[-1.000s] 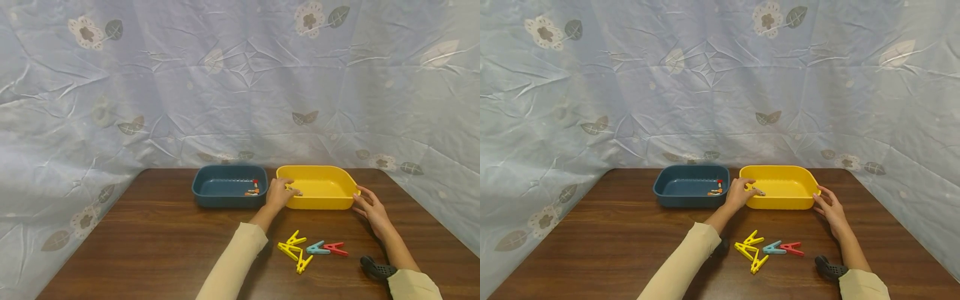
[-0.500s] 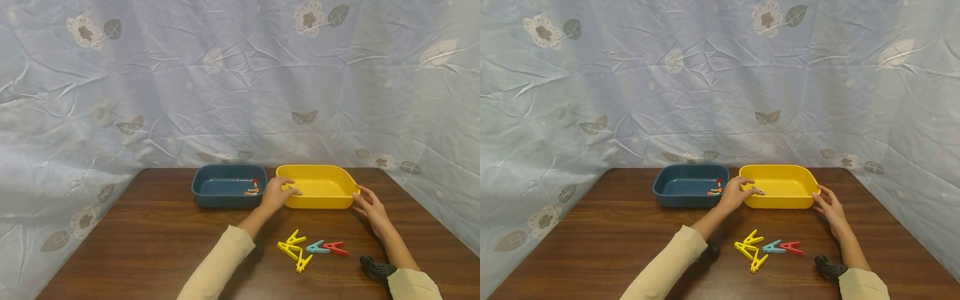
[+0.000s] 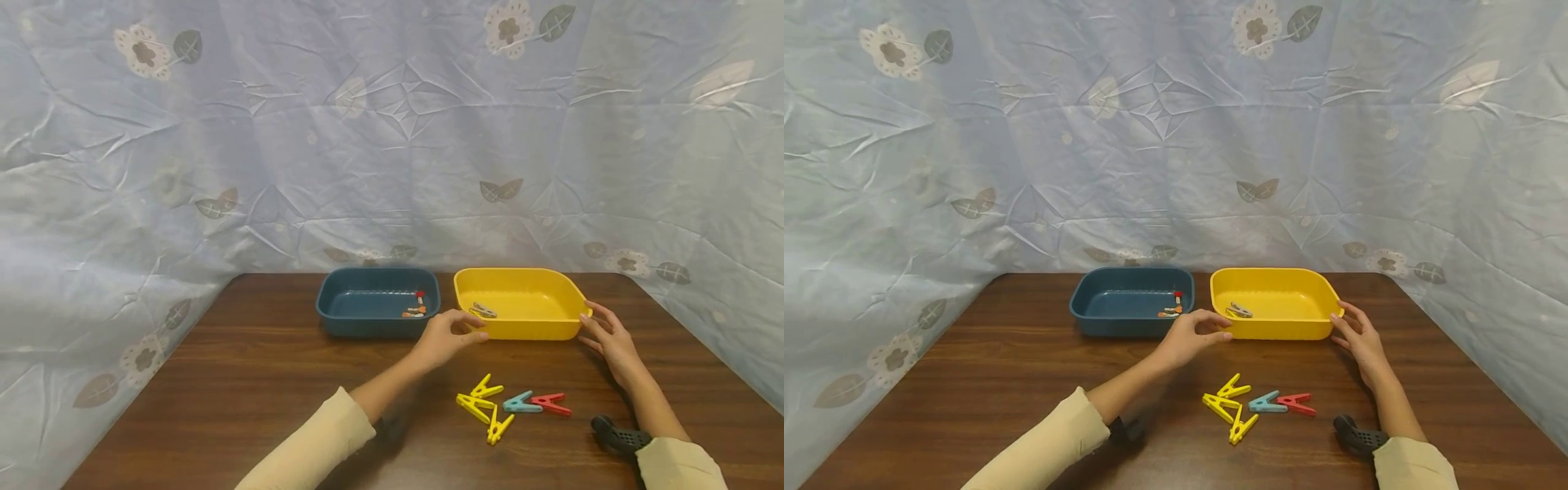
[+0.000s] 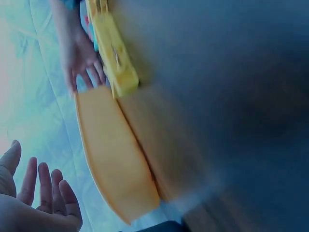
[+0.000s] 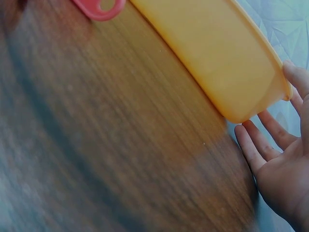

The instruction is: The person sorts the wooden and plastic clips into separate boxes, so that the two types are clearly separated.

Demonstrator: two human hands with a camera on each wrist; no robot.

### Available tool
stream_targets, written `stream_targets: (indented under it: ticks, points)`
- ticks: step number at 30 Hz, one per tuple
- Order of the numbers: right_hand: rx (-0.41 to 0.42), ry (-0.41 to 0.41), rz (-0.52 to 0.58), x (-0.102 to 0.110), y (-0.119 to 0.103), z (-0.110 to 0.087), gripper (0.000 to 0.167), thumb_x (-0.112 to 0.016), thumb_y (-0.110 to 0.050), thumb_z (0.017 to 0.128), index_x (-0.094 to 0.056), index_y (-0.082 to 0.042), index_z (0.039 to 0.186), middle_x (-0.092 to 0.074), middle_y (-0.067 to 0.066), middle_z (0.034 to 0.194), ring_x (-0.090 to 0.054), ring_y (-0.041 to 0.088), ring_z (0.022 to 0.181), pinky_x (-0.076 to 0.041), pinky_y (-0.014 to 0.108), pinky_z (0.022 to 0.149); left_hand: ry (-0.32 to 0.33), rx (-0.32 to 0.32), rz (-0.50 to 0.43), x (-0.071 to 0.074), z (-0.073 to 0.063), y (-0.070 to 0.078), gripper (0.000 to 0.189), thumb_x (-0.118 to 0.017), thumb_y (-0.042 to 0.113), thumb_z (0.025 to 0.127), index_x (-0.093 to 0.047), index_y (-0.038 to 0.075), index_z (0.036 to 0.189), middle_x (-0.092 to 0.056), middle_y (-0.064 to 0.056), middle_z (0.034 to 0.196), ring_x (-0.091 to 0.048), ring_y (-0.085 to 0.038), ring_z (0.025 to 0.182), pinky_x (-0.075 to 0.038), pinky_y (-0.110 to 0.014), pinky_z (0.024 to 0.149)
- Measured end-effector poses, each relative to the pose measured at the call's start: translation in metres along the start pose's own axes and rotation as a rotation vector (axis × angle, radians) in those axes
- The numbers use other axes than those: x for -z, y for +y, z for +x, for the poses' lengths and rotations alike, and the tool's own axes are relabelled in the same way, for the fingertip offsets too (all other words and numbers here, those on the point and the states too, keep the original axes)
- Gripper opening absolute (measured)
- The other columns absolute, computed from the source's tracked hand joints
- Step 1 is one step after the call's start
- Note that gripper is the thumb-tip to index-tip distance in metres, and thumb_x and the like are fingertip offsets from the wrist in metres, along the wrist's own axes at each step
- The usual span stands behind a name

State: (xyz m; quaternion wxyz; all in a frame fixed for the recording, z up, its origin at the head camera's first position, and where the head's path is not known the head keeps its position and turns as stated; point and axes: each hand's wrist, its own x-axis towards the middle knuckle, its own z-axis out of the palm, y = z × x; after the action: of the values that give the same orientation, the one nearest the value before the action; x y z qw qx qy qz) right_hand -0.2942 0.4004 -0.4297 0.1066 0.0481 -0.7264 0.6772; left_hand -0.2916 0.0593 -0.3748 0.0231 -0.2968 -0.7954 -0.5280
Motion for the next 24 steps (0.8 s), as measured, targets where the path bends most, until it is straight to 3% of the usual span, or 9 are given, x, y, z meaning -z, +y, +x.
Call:
stream_targets:
  ticks: [6,13,20,24]
  points:
    - [-0.009,0.001,0.003,0.001,-0.001,-0.001,0.053,-0.052,-0.026,0.095,-0.031,-0.017,0.142,-0.028,0.010,0.126,-0.049,-0.001,0.096,-0.047,0.019,0.077,-0.072,0.028,-0.067,-0.001,-0.027,0.003,0.024,-0.072,0.023,0.081,-0.069,0.011,0.102,-0.064,-0.003,0.095,-0.059,-0.009,0.074,-0.048,-0.021,0.064]
    - [-0.009,-0.002,-0.013,0.001,-0.002,0.000,0.054,-0.052,-0.026,0.095,-0.029,-0.016,0.143,-0.028,0.011,0.127,-0.049,-0.001,0.096,-0.047,0.019,0.077,-0.087,0.030,-0.046,0.002,-0.045,0.001,0.026,-0.074,0.022,0.079,-0.069,0.011,0.102,-0.062,-0.003,0.093,-0.058,-0.012,0.077,-0.046,-0.021,0.067]
    - [-0.016,0.008,-0.014,0.001,-0.002,0.002,0.055,-0.052,-0.027,0.095,-0.029,-0.015,0.143,-0.028,0.011,0.126,-0.049,-0.001,0.096,-0.047,0.019,0.077,-0.085,0.034,0.011,0.006,-0.050,-0.020,0.027,-0.075,0.021,0.078,-0.069,0.010,0.101,-0.063,-0.001,0.098,-0.059,-0.022,0.089,-0.047,-0.025,0.075]
    - [-0.017,0.004,-0.017,0.001,-0.002,0.001,0.055,-0.052,-0.027,0.095,-0.028,-0.015,0.143,-0.029,0.010,0.126,-0.049,-0.001,0.096,-0.048,0.019,0.077,-0.108,0.068,0.049,0.009,-0.052,-0.033,0.027,-0.075,0.021,0.077,-0.069,0.012,0.101,-0.063,0.000,0.097,-0.058,-0.018,0.087,-0.045,-0.024,0.071]
